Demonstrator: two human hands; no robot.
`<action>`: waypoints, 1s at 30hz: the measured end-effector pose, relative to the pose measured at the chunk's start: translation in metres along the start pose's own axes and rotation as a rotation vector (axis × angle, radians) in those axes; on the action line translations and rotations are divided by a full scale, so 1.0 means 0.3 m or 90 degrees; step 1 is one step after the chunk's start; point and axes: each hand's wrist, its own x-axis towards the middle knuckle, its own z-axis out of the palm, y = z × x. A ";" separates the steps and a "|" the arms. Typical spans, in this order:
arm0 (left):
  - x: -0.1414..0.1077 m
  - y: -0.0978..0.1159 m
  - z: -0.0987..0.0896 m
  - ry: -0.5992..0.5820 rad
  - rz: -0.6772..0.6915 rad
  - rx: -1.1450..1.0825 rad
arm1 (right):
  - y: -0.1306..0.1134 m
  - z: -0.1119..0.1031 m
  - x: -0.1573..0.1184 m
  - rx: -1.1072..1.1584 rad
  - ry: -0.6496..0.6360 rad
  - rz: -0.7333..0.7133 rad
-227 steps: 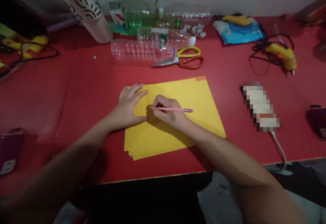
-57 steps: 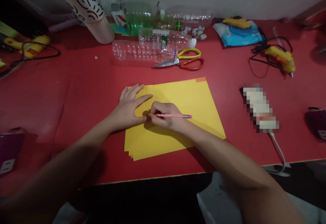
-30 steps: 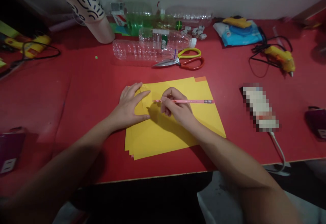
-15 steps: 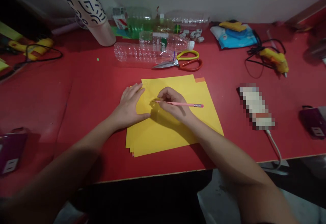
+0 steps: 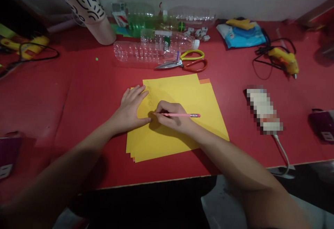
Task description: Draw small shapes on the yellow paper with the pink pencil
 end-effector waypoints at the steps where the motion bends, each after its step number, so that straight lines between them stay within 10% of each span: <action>1: 0.000 -0.001 0.001 0.004 0.002 -0.003 | 0.000 0.000 0.000 -0.001 -0.006 0.001; 30: 0.004 0.017 -0.010 -0.026 -0.019 0.017 | 0.003 0.007 0.010 0.004 0.011 0.044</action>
